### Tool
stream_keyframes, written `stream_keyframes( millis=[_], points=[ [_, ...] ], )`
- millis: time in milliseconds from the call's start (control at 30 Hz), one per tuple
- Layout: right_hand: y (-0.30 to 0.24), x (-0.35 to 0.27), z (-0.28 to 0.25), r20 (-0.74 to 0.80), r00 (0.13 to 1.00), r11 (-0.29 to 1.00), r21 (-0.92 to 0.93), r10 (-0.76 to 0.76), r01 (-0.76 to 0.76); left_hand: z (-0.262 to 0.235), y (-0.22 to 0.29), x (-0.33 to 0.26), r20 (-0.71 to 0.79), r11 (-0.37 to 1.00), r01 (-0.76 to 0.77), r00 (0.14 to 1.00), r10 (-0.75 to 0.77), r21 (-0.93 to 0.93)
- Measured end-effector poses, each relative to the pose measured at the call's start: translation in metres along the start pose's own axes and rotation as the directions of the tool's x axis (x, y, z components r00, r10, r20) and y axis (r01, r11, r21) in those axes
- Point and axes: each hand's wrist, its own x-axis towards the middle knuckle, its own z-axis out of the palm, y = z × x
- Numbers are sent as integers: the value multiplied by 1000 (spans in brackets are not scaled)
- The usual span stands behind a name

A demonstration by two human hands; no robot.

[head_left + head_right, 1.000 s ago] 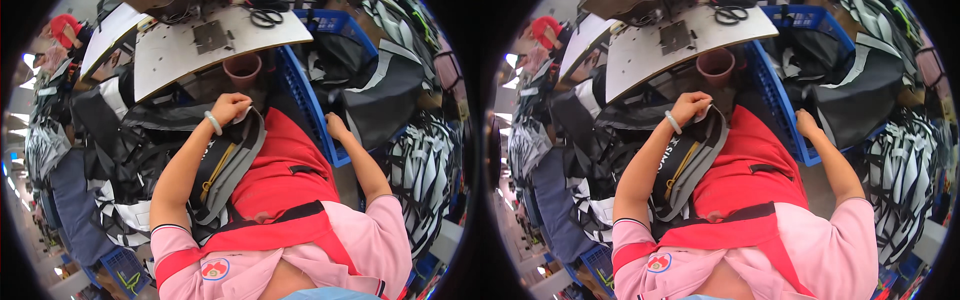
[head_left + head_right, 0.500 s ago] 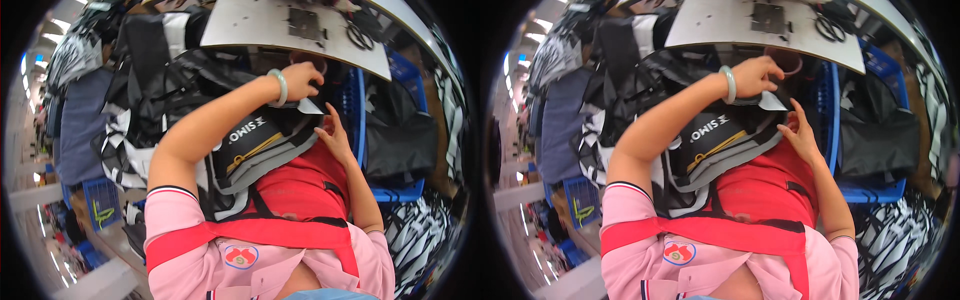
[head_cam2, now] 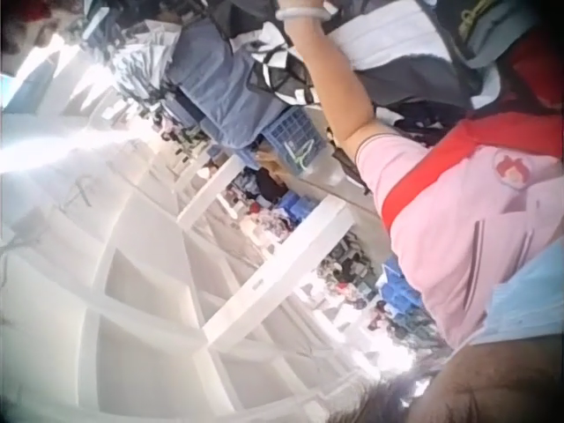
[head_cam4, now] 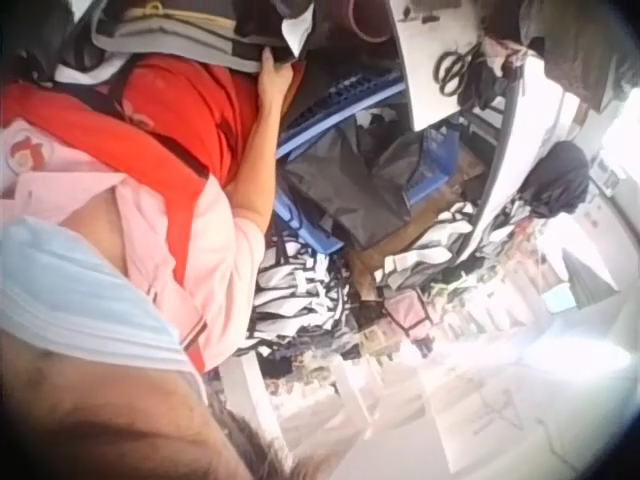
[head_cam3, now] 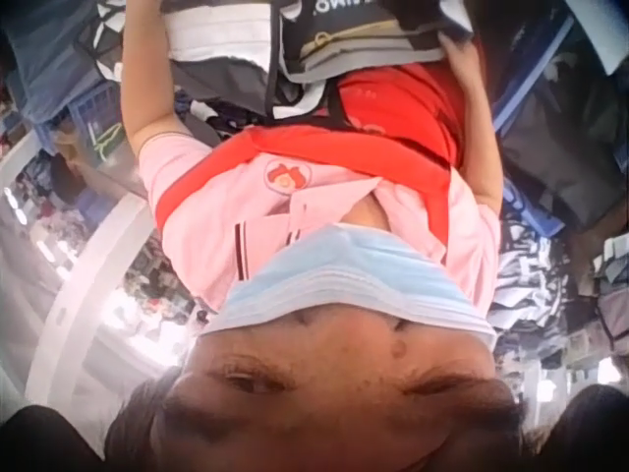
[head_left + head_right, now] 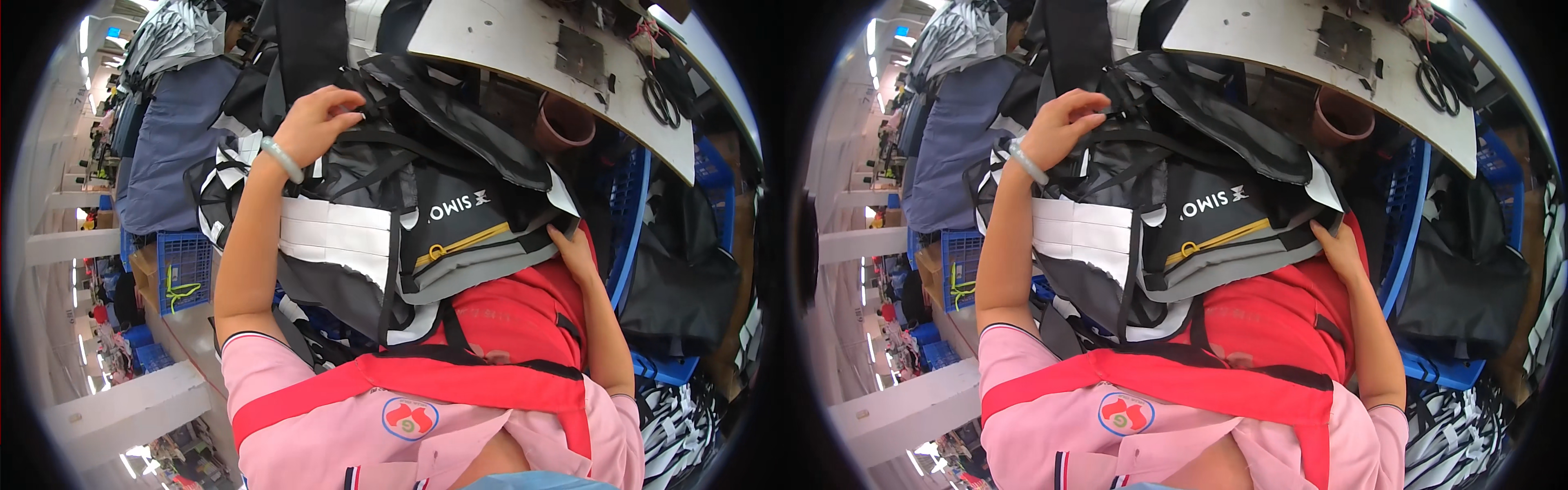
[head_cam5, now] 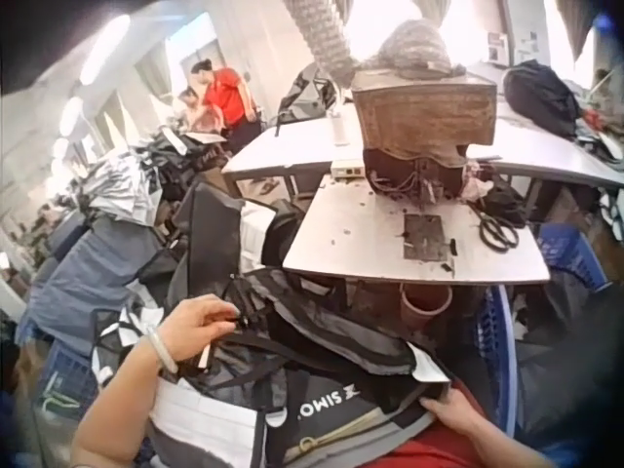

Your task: Sewing and assembling parts of fabric bags using an industrial sewing machine.

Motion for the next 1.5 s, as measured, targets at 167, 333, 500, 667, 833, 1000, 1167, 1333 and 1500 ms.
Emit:
stream_keyframes(
  millis=[167,333,500,667,833,1000,1167,1333,1500],
  points=[
    [-6,-4,0,-34,998,997,-62,53,-55,3,-39,-28,-104,983,143,982,-156,-117],
    [-22,-19,-13,-82,995,996,-76,51,-57,65,-107,-16,136,946,293,952,-274,-142],
    [-83,-98,-69,-192,981,993,-119,-7,-16,86,-103,-29,128,977,203,973,-192,-73],
    [-112,-152,-148,-354,931,996,-59,-86,69,54,-50,-18,172,918,203,973,-151,-340],
    [-93,-114,-135,-199,980,965,-251,21,-71,24,-23,-31,55,884,113,994,-98,-454],
    [-93,-106,-109,-153,982,912,-378,109,-160,-10,42,-66,188,824,145,981,-47,-547],
    [-119,-101,-89,-230,953,664,-746,-195,-44,-8,92,-107,141,951,-151,971,195,-271],
    [-139,-79,-62,-123,797,542,-793,-591,280,21,94,-124,124,963,-255,956,264,-82],
    [-145,-53,-60,13,833,428,-853,-553,297,24,79,-85,208,958,-181,951,228,-220]
  ],
)
